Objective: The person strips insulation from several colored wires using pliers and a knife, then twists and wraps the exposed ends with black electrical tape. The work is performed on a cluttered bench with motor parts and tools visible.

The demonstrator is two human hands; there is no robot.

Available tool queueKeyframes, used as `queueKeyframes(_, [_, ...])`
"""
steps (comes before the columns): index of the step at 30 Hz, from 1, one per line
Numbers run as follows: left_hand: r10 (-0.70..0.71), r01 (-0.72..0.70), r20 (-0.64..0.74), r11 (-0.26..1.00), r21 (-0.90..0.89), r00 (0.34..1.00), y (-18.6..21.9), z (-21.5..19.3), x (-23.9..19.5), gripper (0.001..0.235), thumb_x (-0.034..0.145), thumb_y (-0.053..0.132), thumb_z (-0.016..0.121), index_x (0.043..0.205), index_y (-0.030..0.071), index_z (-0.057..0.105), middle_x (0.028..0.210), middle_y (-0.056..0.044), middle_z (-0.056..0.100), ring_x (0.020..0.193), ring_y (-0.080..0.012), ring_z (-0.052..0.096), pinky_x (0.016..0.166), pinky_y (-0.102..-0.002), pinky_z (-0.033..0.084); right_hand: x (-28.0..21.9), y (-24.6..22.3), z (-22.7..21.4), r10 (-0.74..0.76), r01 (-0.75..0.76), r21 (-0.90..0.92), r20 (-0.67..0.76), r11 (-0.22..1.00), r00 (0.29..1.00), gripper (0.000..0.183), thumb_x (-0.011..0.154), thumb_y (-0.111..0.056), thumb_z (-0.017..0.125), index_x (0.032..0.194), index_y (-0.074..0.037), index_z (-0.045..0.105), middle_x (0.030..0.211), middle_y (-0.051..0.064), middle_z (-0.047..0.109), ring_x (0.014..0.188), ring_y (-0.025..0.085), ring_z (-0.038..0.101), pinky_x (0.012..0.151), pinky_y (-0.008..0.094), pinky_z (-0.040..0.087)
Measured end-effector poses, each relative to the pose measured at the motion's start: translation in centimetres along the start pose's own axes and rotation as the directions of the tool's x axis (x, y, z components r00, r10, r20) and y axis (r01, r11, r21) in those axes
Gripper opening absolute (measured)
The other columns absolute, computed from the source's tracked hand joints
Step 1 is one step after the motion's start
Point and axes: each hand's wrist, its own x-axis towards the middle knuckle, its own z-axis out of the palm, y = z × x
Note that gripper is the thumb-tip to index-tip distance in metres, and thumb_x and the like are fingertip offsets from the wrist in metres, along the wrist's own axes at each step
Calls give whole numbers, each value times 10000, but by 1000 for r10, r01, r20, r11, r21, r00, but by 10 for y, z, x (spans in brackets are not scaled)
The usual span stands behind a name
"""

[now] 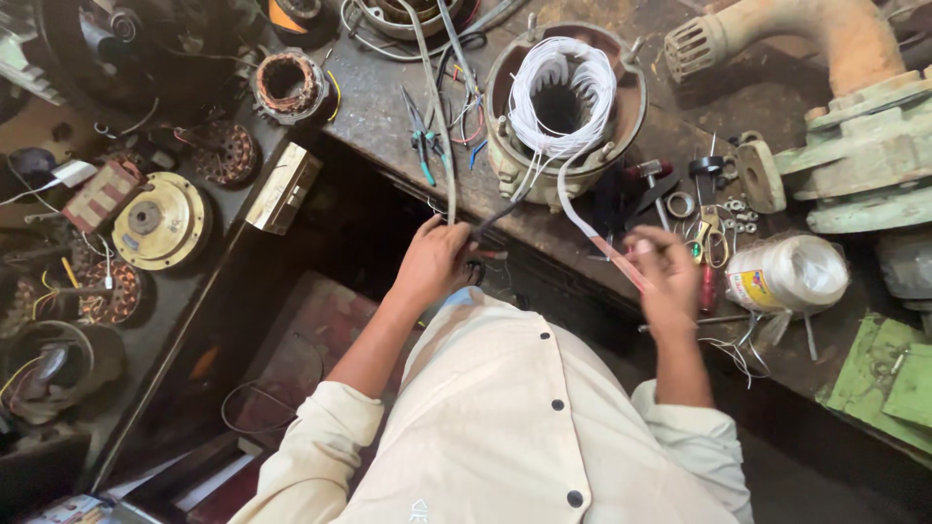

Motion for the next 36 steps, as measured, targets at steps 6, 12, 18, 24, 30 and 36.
queueKeyframes(6, [-246, 254, 67, 913, -319, 967, 35, -26, -10, 148, 961, 195, 661, 1039, 69, 670, 829, -125, 704, 726, -303, 718, 666, -377, 555, -26, -93, 40, -588, 709, -328, 399, 624, 703, 351, 917, -200, 753, 1255, -147, 676, 1252, 98, 688, 1155, 294, 649, 1000, 403, 516])
queueKeyframes(12, [-121, 80, -80, 916, -392, 989, 48, -53, 25, 132, 1018, 171, 635, 1064, 55, 677, 829, -128, 722, 749, -262, 728, 697, -359, 560, -1, -136, 82, -649, 829, -451, 530, 330, 547, 372, 856, -178, 774, 1214, -101, 711, 1061, 82, 662, 1001, 278, 648, 910, 462, 497])
queueKeyframes(18, [-458, 275, -35, 590, -759, 888, 42, -57, 52, 349, 1037, 90, 518, 1378, 125, 455, 1014, -167, 715, 896, -304, 765, 847, -409, 601, 3, -127, 78, -667, 765, -499, 410, 407, 622, 177, 903, -107, 747, 1073, -88, 698, 897, 72, 661, 835, 277, 649, 741, 400, 515])
queueKeyframes(24, [434, -260, -428, 876, 407, 792, 50, -38, 29, 527, 833, 114, 628, 1356, 131, 561, 1400, -227, 537, 1293, -392, 543, 1126, -483, 398, 2, -127, 84, -677, 741, -552, 378, 382, 631, 211, 848, 5, 673, 1048, -63, 679, 944, 98, 674, 892, 297, 659, 773, 408, 535])
queueKeyframes(30, [513, -517, 77, 827, 221, 855, 18, -23, 47, 416, 948, 186, 553, 1328, 19, 574, 1093, -113, 665, 1092, -276, 654, 1034, -406, 453, -5, -137, 87, -613, 687, -609, 381, 397, 692, 129, 888, -79, 686, 1010, -48, 657, 941, 115, 655, 898, 325, 645, 783, 427, 527])
queueKeyframes(36, [528, -528, -14, 849, 22, 849, -5, -37, 59, 183, 925, 233, 628, 1052, 104, 602, 876, -45, 670, 879, -256, 662, 823, -397, 424, -6, -126, 95, -508, 564, -577, 278, 590, 815, 120, 1006, -149, 628, 1016, -29, 633, 966, 135, 648, 873, 336, 636, 743, 414, 506])
